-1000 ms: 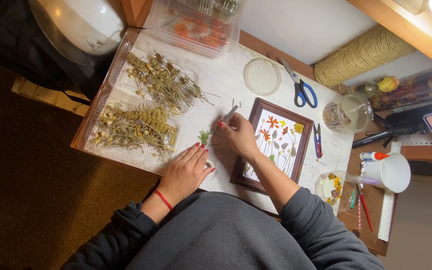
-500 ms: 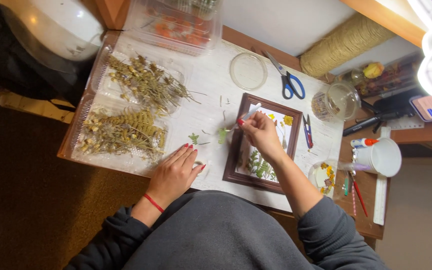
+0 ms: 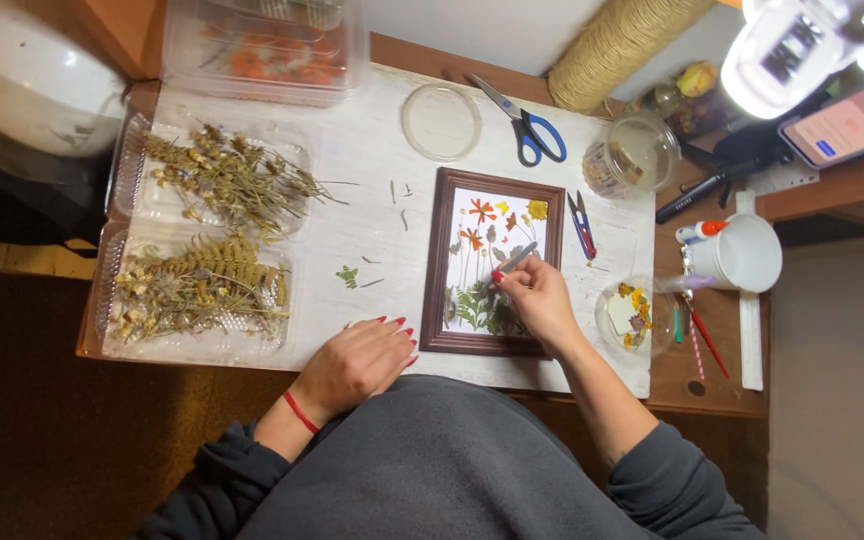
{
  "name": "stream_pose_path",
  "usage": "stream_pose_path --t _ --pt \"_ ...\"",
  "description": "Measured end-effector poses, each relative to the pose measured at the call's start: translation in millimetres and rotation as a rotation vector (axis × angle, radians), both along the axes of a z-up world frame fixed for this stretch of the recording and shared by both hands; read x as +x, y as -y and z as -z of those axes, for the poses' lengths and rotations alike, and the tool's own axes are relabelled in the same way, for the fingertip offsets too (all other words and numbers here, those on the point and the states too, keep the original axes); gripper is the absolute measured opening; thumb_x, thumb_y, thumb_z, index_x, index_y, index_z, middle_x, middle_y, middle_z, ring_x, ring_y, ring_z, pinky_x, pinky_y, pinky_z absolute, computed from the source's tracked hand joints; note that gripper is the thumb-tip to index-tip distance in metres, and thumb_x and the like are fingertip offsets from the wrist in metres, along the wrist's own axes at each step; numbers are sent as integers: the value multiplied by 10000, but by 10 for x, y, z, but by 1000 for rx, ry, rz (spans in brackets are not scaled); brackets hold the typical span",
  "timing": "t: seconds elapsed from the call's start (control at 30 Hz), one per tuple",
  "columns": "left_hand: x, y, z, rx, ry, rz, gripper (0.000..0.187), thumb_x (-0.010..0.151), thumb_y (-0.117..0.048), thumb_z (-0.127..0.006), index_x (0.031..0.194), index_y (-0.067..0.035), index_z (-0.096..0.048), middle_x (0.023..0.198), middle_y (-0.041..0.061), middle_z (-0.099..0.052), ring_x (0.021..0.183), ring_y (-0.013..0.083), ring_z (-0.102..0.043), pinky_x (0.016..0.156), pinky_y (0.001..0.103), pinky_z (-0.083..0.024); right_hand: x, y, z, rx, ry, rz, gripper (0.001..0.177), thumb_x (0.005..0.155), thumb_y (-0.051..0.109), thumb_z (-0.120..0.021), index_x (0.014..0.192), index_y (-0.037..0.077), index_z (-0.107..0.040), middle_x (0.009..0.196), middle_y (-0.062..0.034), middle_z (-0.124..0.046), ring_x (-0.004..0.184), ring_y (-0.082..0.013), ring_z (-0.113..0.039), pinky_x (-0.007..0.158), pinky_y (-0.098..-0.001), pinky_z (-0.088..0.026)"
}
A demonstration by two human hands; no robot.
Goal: The person is seen arranging dried flowers in a photo frame.
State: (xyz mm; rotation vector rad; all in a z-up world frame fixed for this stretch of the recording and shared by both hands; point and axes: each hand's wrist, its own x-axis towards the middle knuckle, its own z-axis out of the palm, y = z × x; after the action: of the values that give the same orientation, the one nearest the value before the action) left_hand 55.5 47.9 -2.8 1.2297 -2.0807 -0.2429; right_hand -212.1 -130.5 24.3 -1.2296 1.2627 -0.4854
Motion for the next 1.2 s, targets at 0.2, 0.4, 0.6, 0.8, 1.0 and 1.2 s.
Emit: stream_pose_path --t 0.2,0.4,0.6,0.8,1.0,1.2 --pt "-149 193 -316 -43 67 104 162 955 -200 -708 1053 -75 -740 1098 71 -763 1142 243 -702 1006 438 -560 32 -53 38 -28 -72 -45 50 952 21 -638 995 -6 -641 768 -41 -735 507 -32 -506 443 -205 -358" --pt "-258 277 -235 -31 121 164 220 987 -223 -647 1131 -77 -726 1199 64 -732 1240 245 -641 1071 455 -498 48 -105 35 -25 -84 -44 66 954 38 -660 998 -11 -660 760 -32 -726 511 -24 -504 452 -209 -371" --pt "-300 305 -148 -23 168 174 265 996 -250 -622 1184 -85 -708 1292 57 -693 1327 245 -577 1136 473 -431 117 -139 -72 -28 -131 -60 79 948 53 -656 999 -2 -681 739 -25 -723 494 -32 -511 444 -218 -384" --pt "-318 334 -98 -20 194 175 284 998 -246 -613 1216 -87 -700 1337 53 -669 1361 241 -547 1158 484 -407 132 -127 -95 -29 -158 -65 88 945 67 -660 997 1 -683 730 -18 -728 487 -35 -525 441 -223 -393" --pt "-328 345 8 -2 241 188 310 982 -228 -586 1242 -96 -691 1381 49 -644 1394 239 -513 1180 494 -378 167 -145 -154 -26 -190 -54 96 943 75 -669 999 0 -687 714 -21 -711 481 -42 -517 437 -234 -392" --pt "-336 343 55 12 290 201 315 981 -215 -564 1248 -104 -687 1373 42 -641 1407 237 -497 1195 501 -358 165 -159 -122 -47 -215 -63 104 938 81 -676 1006 4 -693 713 -12 -715 485 -39 -523 444 -232 -394"
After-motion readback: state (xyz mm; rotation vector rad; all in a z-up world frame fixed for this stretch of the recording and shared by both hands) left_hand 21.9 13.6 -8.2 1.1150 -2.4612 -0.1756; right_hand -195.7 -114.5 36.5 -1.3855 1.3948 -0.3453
